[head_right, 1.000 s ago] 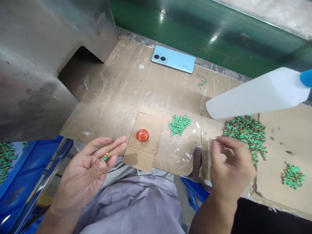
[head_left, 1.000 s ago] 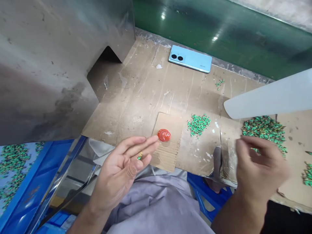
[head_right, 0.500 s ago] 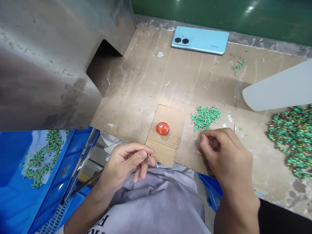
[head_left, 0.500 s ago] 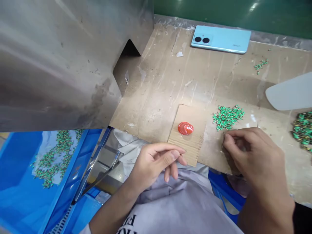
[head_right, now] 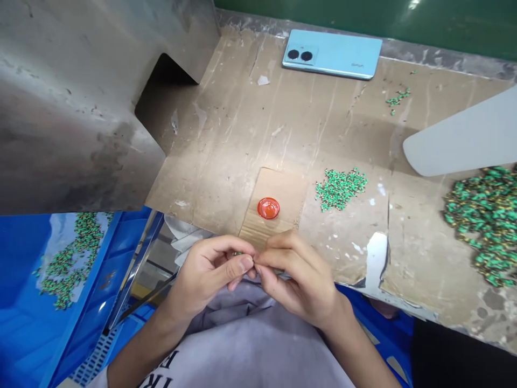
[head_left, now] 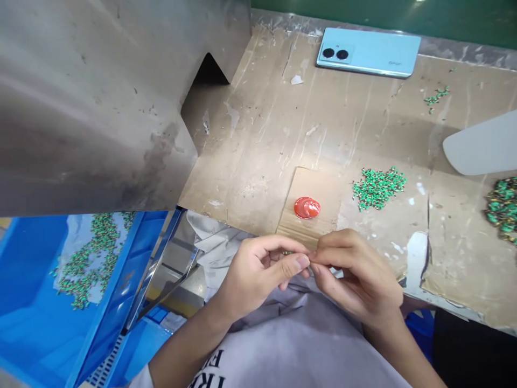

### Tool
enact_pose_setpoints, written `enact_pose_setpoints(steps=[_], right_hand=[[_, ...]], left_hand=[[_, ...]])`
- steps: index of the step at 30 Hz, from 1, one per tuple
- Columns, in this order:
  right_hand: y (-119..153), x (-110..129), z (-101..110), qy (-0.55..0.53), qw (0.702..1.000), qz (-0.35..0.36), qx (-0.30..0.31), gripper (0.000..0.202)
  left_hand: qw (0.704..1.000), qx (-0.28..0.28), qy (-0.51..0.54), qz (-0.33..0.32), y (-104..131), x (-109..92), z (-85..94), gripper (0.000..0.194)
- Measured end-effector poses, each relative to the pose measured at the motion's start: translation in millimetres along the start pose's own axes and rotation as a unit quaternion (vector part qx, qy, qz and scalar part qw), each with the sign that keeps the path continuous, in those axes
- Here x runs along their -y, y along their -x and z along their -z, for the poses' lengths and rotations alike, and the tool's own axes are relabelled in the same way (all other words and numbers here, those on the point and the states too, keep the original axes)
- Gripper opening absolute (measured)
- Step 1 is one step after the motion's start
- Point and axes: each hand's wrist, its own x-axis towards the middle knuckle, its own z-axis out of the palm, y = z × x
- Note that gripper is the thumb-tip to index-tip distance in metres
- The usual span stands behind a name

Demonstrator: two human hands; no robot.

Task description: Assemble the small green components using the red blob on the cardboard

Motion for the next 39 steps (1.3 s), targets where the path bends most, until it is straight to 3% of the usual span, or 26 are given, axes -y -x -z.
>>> enact_pose_setpoints(steps=[6,14,19,22,28,34,39], right_hand=[[-4.6,-0.3,2.4,-0.024,0.999,0.008,0.034,0.027],[-2.2,-1.2,0.9,-0.062,0.994,-0.077,0.055,0.016],[-1.5,0.0,2.7,-0.081,0.989,-0.095,0.076,0.015],[-1.2,-4.7,5.9,-0.07,0.991,-0.11,0.037,0.015],[-4.4,-26.0,10.1,0.075,0.985,-0.133,-0.08,0.014],[-13.3,-27.7,4.7,0.116,0.981,-0.14,-0.063,0.013],[-12.1,-27.3,4.4,0.117,0.978,-0.158,-0.066,0.011]], left_hand=[[0.999,0.0,-0.036,-0.007,-3.3,-0.5,8.1,0.024],[0.982,-0.056,-0.135,-0.116,0.7,5.5,5.6,0.022],[0.984,-0.047,-0.126,-0.12,-0.8,2.0,2.9,0.021],[0.991,-0.029,-0.082,-0.1,-0.9,3.8,2.3,0.02],[0.997,-0.001,-0.024,-0.074,1.9,8.9,6.7,0.009],[0.997,-0.022,0.066,-0.038,-1.3,6.4,6.8,0.022],[0.994,-0.023,0.073,-0.083,-2.9,7.8,7.7,0.014]])
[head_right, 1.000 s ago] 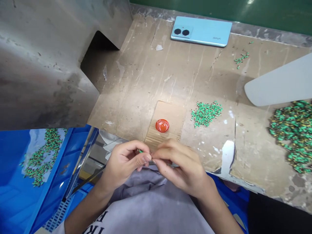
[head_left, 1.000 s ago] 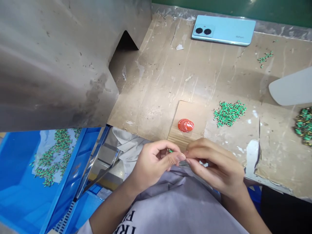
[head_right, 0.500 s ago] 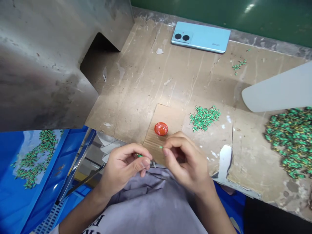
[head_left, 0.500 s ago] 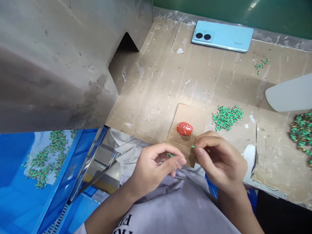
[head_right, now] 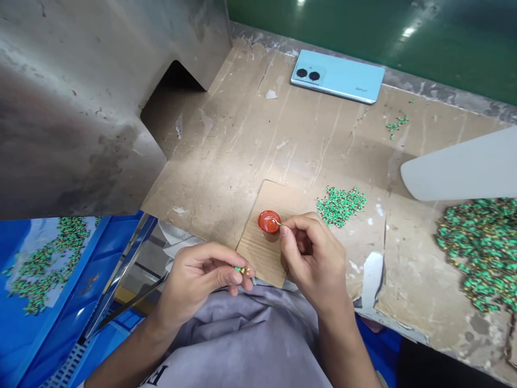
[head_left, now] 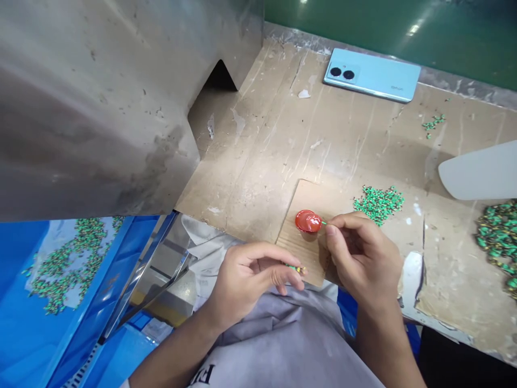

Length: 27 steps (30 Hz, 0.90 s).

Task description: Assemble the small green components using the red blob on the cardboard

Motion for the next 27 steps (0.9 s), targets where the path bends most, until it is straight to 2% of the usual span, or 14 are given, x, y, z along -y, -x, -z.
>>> enact_pose_setpoints(steps=[3,9,20,24,27], right_hand=[[1.5,-1.4,0.8,-0.008,1.0,-0.004,0.006,0.01],[-0.1,-0.2,0.2,-0.002,1.0,0.002,0.012,0.011],[-2.5,3.0,0.1,0.016,1.0,0.022,0.012,0.014],[-2.5,3.0,-0.3,0.017,1.0,0.019,0.012,0.013],[-2.4,1.3,-0.5,0.012,1.0,0.017,0.01,0.012]], left_hand=[[1.0,-0.001,-0.014,-0.012,1.2,1.4,1.6,0.011],[1.0,-0.019,-0.004,0.005,-0.1,1.4,3.4,0.033],[0.996,-0.026,-0.047,-0.069,-1.3,1.1,1.2,0.01],[0.991,-0.017,-0.066,-0.116,-4.3,3.2,1.8,0.007],[0.995,-0.013,-0.033,-0.098,-4.6,5.4,1.4,0.01]])
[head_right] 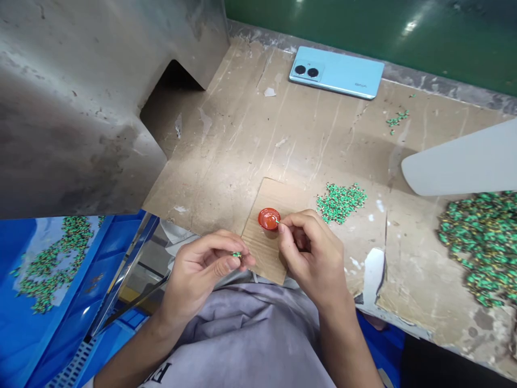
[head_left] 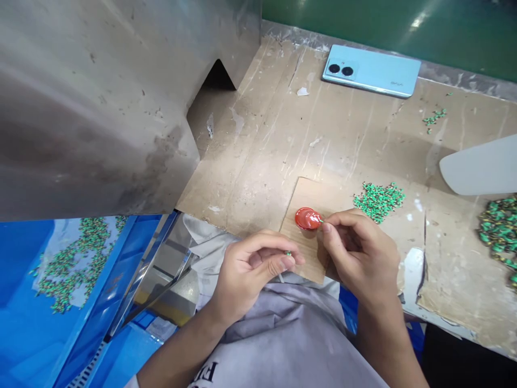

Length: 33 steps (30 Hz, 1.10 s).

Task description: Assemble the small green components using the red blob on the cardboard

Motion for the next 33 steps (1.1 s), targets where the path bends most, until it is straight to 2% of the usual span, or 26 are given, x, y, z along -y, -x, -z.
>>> enact_pose_setpoints(steps=[4,7,14,18,23,26,29,33], right_hand=[[0.2,-1.1,-0.5,-0.005,1.0,-0.006,0.001,0.012],[-0.2,0.3,-0.8,-0.008,1.0,-0.004,-0.004,0.013],[-1.6,0.9,-0.8,-0.009,1.0,-0.007,-0.005,0.013],[-2.2,1.9,-0.9,-0.008,1.0,-0.012,-0.003,0.013],[-2.9,2.6,-1.2,-0.009,1.0,-0.011,-0.002,0.013],[-1.3,0.6,-0.4,-0.013,1.0,-0.007,-0.004,0.014],[4.7,1.6,2.0,-0.054,0.998,0.002,-0.012,0.014],[16.2,17.5,4.4,-0.156,0.987,-0.022,0.015,0.014]], left_hand=[[0.998,-0.009,0.015,0.061,3.5,1.5,-0.2,0.025],[0.998,0.0,0.018,0.067,5.4,1.3,-0.2,0.024],[0.998,0.022,0.049,0.04,4.9,-0.1,-2.7,0.009],[0.998,0.027,0.045,0.034,3.7,1.3,-2.8,0.012],[0.998,0.006,0.04,0.047,3.1,1.9,-2.5,0.018],[0.997,0.003,0.056,0.049,2.9,1.6,-2.9,0.016],[0.999,0.003,0.033,0.016,2.4,1.8,-2.9,0.008],[0.999,0.009,-0.011,-0.03,2.3,-0.1,-3.8,0.014]])
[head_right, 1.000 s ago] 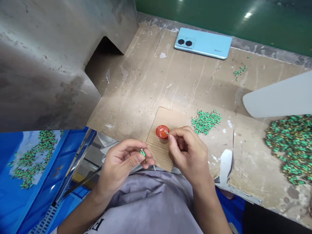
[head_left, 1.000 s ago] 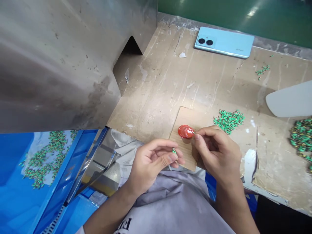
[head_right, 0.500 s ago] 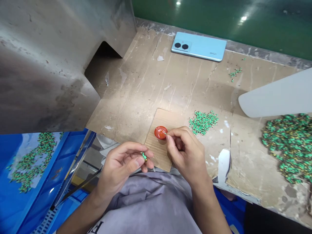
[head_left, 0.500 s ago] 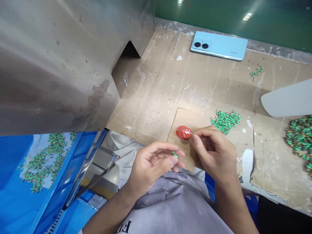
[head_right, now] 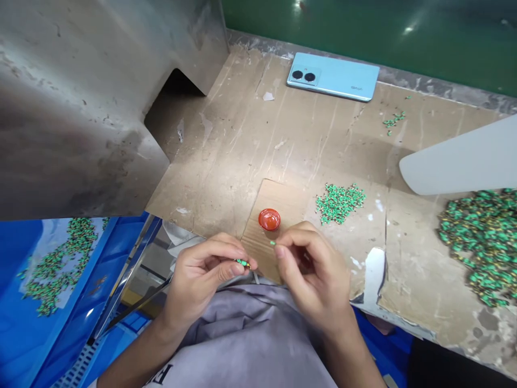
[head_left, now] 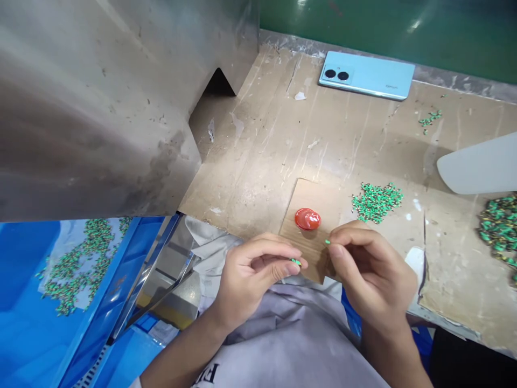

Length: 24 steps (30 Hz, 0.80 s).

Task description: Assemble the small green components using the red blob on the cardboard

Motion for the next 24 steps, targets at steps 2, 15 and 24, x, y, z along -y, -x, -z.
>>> enact_pose_setpoints(steps=[2,15,24], right_hand=[[4.5,9.9,-4.1,-0.05,0.998,-0.014,0.036,0.012],[7.5,10.8,-8.7,-0.117,0.984,-0.039,0.127,0.009],[0.4,13.3,-3.2,-0.11,0.983,-0.027,0.145,0.011]], left_hand=[[1.0,-0.008,-0.027,0.003,0.5,-2.8,-1.0,0.017],[0.986,0.009,-0.142,-0.088,0.4,-4.3,-1.3,0.016],[0.963,0.041,-0.201,-0.177,-1.6,0.2,4.2,0.016]])
